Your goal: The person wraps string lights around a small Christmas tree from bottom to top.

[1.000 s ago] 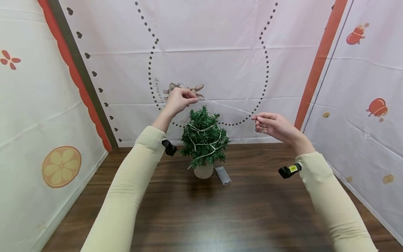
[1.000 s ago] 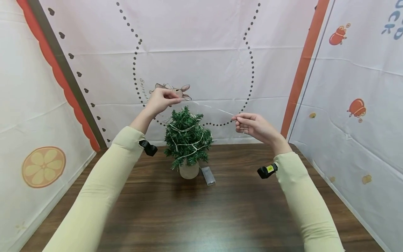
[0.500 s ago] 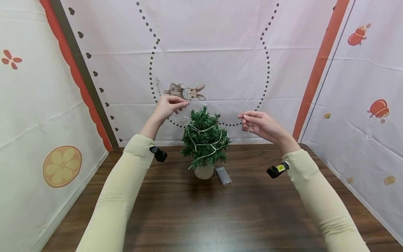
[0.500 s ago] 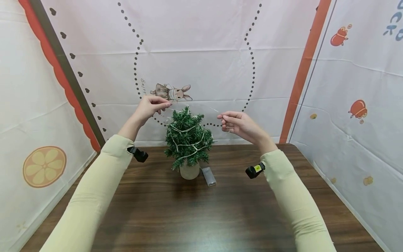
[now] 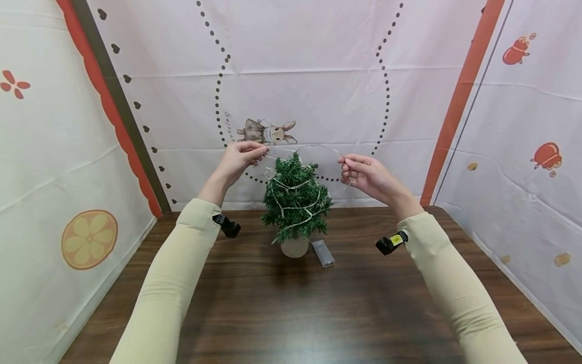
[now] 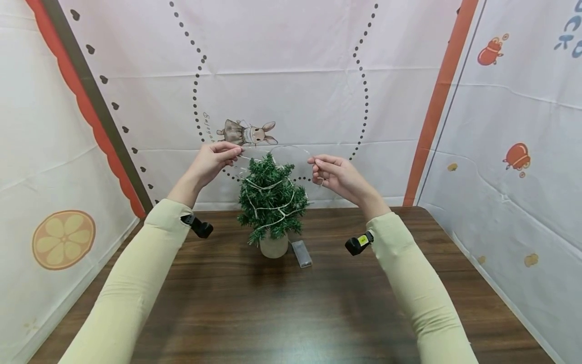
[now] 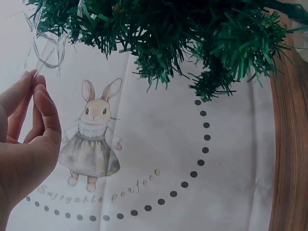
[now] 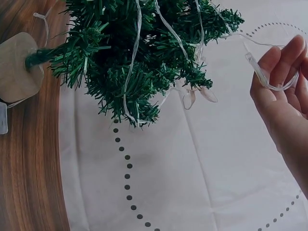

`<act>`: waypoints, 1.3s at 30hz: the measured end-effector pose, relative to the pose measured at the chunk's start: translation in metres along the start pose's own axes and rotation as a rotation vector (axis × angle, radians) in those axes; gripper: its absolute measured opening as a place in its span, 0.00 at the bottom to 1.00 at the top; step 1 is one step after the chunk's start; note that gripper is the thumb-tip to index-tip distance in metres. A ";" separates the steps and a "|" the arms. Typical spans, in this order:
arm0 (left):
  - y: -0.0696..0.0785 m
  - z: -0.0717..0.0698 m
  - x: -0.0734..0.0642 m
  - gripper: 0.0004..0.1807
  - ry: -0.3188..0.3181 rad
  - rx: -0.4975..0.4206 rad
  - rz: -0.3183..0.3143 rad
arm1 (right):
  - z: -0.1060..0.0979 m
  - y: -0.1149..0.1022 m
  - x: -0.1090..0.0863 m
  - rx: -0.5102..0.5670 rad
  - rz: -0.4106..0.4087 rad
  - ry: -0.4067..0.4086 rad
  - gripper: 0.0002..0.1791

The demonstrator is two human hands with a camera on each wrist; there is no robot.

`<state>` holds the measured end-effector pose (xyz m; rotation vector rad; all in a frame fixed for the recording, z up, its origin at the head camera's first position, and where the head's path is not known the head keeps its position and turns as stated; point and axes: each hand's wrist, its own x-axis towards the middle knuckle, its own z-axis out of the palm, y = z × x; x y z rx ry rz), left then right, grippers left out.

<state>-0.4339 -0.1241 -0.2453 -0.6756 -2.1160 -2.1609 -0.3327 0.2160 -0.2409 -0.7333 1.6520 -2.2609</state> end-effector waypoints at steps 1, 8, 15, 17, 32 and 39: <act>0.001 0.001 0.001 0.05 0.003 -0.021 -0.003 | -0.001 0.000 0.000 0.013 -0.005 0.009 0.11; 0.006 0.010 0.005 0.04 0.062 -0.075 0.023 | -0.010 0.000 0.003 0.132 -0.068 0.052 0.11; 0.008 0.015 0.007 0.06 0.078 -0.127 0.056 | -0.016 0.001 0.005 0.191 -0.117 0.035 0.11; 0.007 0.012 0.006 0.07 0.060 -0.137 0.063 | -0.017 0.002 0.005 0.188 -0.108 0.009 0.11; -0.011 -0.025 -0.023 0.11 -0.197 -0.118 0.198 | 0.009 0.007 -0.007 0.023 0.012 -0.157 0.12; -0.010 -0.032 -0.038 0.09 -0.231 0.039 0.228 | 0.016 0.018 -0.014 -0.001 0.019 -0.236 0.13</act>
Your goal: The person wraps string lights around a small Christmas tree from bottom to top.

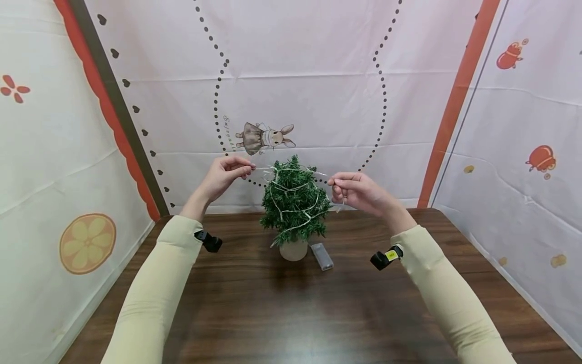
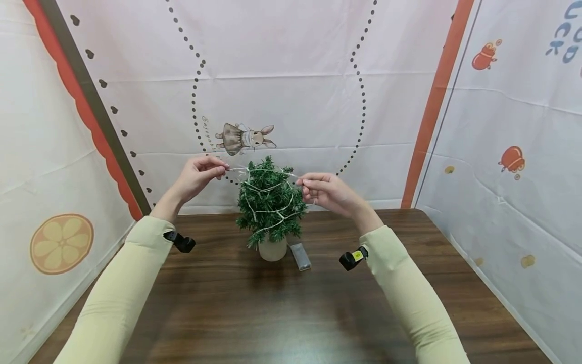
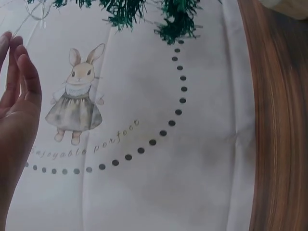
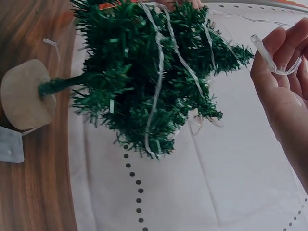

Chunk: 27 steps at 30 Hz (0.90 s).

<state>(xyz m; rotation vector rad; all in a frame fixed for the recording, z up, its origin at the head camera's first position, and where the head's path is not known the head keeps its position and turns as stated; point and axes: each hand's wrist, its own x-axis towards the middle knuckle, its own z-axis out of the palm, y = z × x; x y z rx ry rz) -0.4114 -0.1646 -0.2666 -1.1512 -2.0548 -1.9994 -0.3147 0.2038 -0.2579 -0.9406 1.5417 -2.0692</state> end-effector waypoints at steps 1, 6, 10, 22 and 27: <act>0.000 -0.001 -0.001 0.09 -0.005 0.030 -0.003 | 0.001 0.001 -0.001 -0.005 0.006 -0.007 0.14; 0.003 -0.007 -0.004 0.08 -0.034 0.082 0.007 | 0.003 0.007 -0.006 -0.053 0.030 -0.045 0.13; 0.004 -0.009 -0.006 0.08 -0.060 0.123 -0.002 | 0.003 0.013 -0.009 -0.070 0.041 -0.089 0.14; 0.008 -0.019 -0.020 0.08 -0.114 0.211 -0.017 | -0.009 0.034 -0.012 -0.161 0.121 -0.169 0.18; 0.012 -0.017 -0.023 0.08 -0.114 0.215 0.039 | -0.016 0.039 -0.015 -0.184 0.121 -0.144 0.19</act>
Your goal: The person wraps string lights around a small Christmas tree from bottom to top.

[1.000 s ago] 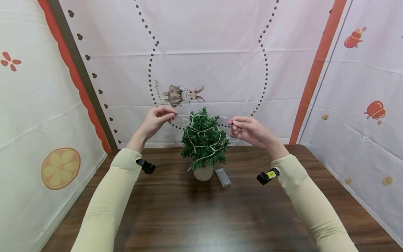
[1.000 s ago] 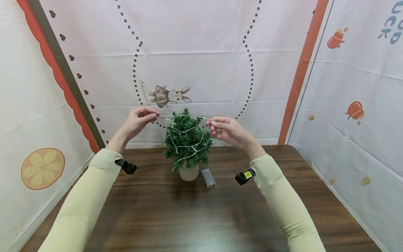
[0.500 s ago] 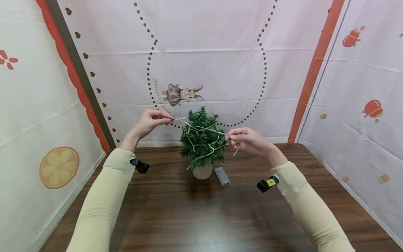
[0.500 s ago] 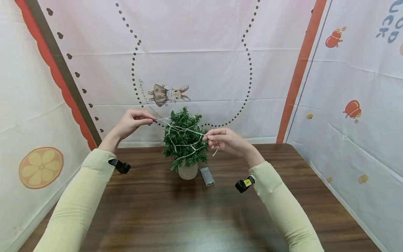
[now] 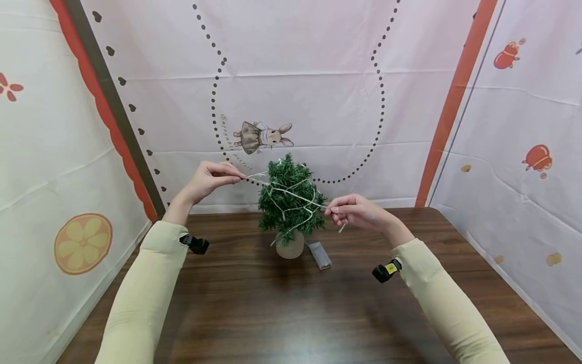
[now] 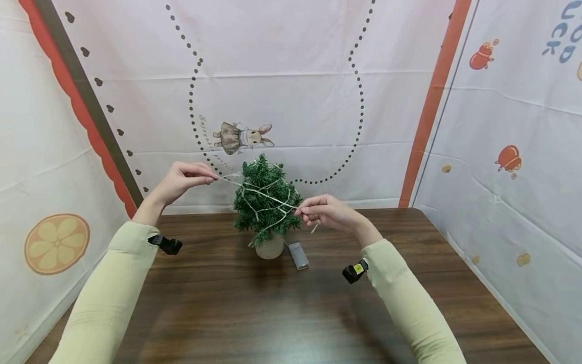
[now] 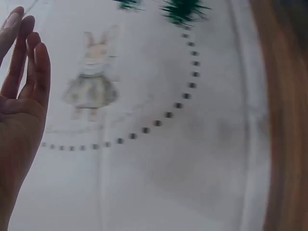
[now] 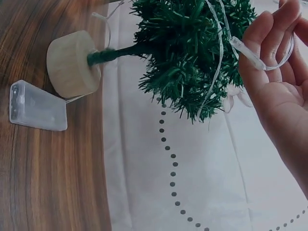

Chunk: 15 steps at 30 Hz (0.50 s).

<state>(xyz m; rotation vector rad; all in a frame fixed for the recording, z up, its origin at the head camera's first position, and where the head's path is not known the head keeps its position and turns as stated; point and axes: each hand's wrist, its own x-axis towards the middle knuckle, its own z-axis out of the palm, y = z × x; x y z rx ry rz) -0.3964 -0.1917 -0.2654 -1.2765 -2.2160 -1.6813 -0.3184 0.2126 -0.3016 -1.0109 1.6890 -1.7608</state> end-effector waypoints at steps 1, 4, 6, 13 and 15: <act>0.001 0.000 0.000 0.08 0.008 0.001 0.011 | 0.000 0.001 0.000 0.000 -0.001 0.000 0.18; 0.002 -0.001 0.001 0.08 0.016 0.014 0.031 | 0.001 0.002 -0.001 0.014 -0.019 -0.028 0.17; 0.000 -0.001 0.003 0.08 -0.003 0.017 0.032 | 0.001 0.003 -0.001 0.025 -0.034 -0.057 0.17; -0.008 0.002 0.007 0.06 -0.097 0.039 0.019 | 0.000 0.006 0.002 -0.024 -0.023 -0.061 0.17; -0.008 0.004 0.007 0.06 -0.110 0.064 0.005 | -0.002 0.008 0.001 -0.040 0.010 -0.011 0.15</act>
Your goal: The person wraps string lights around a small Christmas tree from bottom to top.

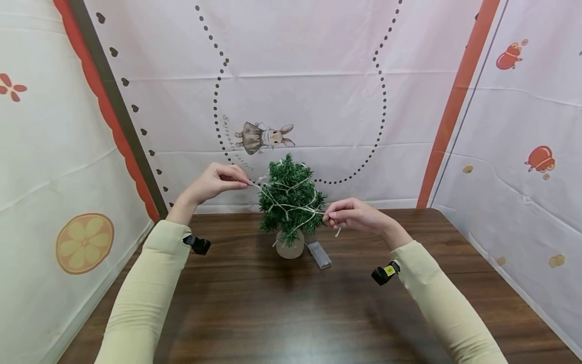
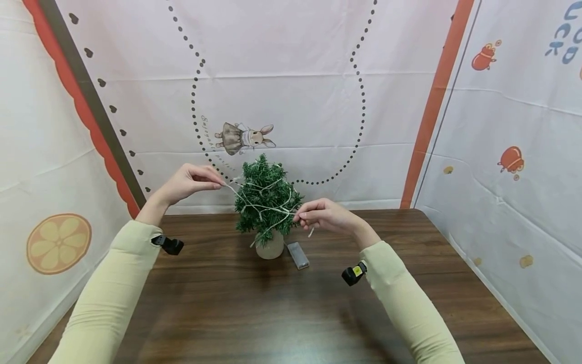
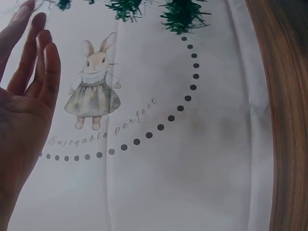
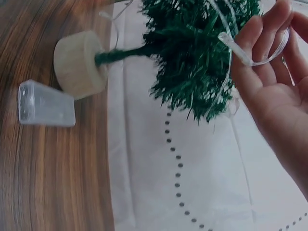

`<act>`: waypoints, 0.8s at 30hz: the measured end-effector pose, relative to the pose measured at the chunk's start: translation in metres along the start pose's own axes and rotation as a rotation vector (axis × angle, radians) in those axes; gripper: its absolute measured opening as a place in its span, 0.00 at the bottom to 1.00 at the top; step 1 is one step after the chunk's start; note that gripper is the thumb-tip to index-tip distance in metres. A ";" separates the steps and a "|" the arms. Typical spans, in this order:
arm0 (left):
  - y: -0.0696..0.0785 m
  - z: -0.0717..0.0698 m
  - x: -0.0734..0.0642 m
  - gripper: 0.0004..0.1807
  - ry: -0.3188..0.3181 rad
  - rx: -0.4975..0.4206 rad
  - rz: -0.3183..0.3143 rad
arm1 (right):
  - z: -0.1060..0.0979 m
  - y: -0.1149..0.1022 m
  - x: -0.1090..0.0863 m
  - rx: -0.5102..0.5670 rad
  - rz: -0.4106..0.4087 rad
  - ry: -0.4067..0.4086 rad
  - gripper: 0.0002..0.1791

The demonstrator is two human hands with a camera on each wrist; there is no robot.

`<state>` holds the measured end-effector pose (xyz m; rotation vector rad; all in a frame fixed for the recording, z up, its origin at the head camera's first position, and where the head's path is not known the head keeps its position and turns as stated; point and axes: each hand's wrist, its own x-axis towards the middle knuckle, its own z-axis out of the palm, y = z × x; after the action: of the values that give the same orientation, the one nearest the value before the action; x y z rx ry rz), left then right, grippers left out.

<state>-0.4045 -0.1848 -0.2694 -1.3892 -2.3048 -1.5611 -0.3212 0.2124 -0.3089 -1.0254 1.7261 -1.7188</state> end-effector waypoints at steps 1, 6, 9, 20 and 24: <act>0.001 0.001 -0.001 0.06 -0.004 0.013 -0.011 | -0.001 0.001 -0.001 -0.005 0.011 0.024 0.15; 0.010 0.010 -0.004 0.06 0.018 0.054 -0.038 | -0.010 0.004 -0.005 -0.002 0.054 0.160 0.12; 0.019 0.017 -0.005 0.06 0.048 0.072 -0.027 | -0.017 0.004 -0.009 0.024 0.056 0.218 0.13; 0.027 0.035 -0.004 0.06 0.122 0.126 0.017 | -0.035 0.011 -0.017 -0.163 0.038 0.248 0.22; 0.029 0.039 -0.004 0.06 0.148 0.134 0.008 | -0.036 0.011 -0.016 -0.339 0.071 0.289 0.22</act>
<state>-0.3660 -0.1551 -0.2695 -1.2079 -2.2668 -1.4246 -0.3413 0.2462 -0.3195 -0.8687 2.2683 -1.6261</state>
